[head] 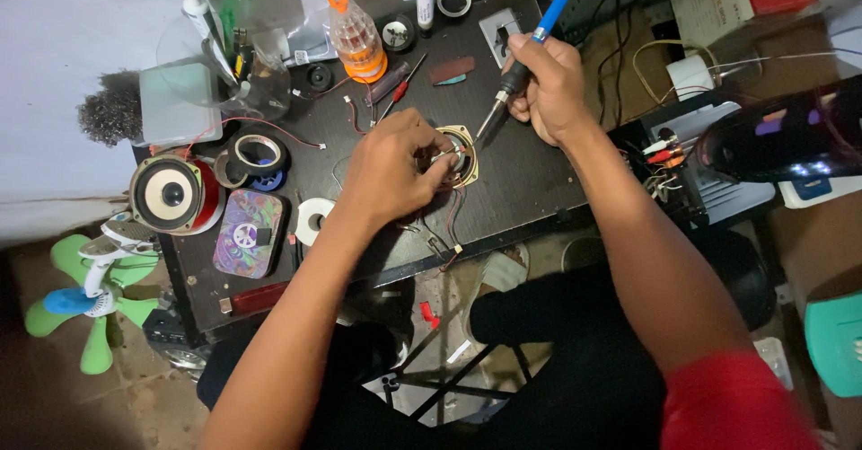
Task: The person uses a soldering iron to attach wires to the terminals of a speaker component on a workbench. They hold the speaker with one hand and apply the soldering iron with the other, repeatedly heating the connection points.
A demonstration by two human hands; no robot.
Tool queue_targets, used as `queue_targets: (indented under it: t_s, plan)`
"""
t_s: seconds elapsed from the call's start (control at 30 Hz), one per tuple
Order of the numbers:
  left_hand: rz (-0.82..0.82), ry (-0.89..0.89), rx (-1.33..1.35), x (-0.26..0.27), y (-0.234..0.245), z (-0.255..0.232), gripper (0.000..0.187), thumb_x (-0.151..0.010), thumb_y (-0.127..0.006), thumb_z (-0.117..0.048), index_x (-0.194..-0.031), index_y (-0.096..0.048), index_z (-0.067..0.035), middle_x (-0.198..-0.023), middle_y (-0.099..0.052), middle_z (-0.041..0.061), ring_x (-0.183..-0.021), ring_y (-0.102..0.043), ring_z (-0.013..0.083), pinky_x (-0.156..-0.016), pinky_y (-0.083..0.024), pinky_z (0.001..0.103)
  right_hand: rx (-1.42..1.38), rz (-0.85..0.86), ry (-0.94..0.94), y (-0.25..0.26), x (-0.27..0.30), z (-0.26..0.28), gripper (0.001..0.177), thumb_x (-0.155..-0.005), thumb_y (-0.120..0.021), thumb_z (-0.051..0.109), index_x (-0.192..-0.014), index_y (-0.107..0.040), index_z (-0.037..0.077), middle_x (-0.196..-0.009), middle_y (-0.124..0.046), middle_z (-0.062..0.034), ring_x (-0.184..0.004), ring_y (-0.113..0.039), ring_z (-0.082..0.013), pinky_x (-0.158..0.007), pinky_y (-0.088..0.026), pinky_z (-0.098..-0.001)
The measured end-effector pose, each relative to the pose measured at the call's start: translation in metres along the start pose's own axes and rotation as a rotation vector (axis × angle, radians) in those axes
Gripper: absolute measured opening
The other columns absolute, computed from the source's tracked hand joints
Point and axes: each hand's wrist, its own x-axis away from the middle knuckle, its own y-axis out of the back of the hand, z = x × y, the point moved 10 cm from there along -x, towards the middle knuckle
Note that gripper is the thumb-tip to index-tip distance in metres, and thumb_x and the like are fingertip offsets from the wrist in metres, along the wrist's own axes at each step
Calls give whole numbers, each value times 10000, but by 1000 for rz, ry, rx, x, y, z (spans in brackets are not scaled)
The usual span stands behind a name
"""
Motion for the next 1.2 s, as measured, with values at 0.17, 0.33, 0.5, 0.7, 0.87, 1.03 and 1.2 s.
queue_targets:
  t_s: [0.17,0.33,0.5,0.7,0.87,1.03,1.2]
  plan:
    - [3,12,-4,0,3,-3,57,-835,-779,-140,-869,-737,-122,-811,-619,30,-755,-594,239,-607,-464,398,-3,-2,-3,-1,2,2,397,-947,-679,367,-707,-584,65,-506,-470,-68,-351,-385,-133,-325,-267,-287]
    - [-17,32,-21,-1,3,-6,122,-847,-802,-198,-903,-759,-99,-847,-673,47,-788,-632,245,-638,-503,404,-2,-5,-8,0,1,0,399,-935,-683,381,-709,-581,68,-504,-472,-76,-348,-384,-138,-327,-262,-290]
    - [-40,41,-31,-2,3,-4,153,-840,-815,-227,-861,-732,-101,-822,-661,49,-782,-611,260,-646,-475,412,-22,-3,0,-1,3,3,380,-939,-685,355,-717,-582,63,-505,-458,-58,-347,-385,-125,-314,-266,-281]
    - [-49,38,14,0,8,-8,134,-810,-754,-194,-896,-734,-93,-797,-630,40,-749,-571,235,-650,-469,397,-28,-8,-3,-2,3,5,392,-925,-692,357,-702,-572,58,-496,-439,-62,-341,-371,-140,-328,-254,-295]
    - [-39,30,70,0,17,-8,191,-779,-680,-164,-953,-734,-105,-842,-648,38,-791,-584,250,-722,-477,392,-23,-6,-1,-1,3,4,398,-921,-687,364,-690,-571,62,-499,-412,-47,-351,-358,-146,-338,-243,-304]
    - [-58,63,52,1,34,4,203,-836,-656,-188,-996,-747,-103,-915,-718,38,-835,-625,260,-779,-493,422,12,21,20,-2,3,6,390,-961,-659,381,-732,-575,78,-576,-364,-38,-395,-341,-189,-403,-263,-349]
    - [-223,124,97,9,83,10,121,-917,-685,-151,-950,-780,-83,-954,-774,56,-877,-697,221,-785,-519,378,-69,-86,-4,4,8,6,375,-958,-660,407,-792,-589,79,-594,-450,-45,-409,-393,-159,-377,-306,-298]
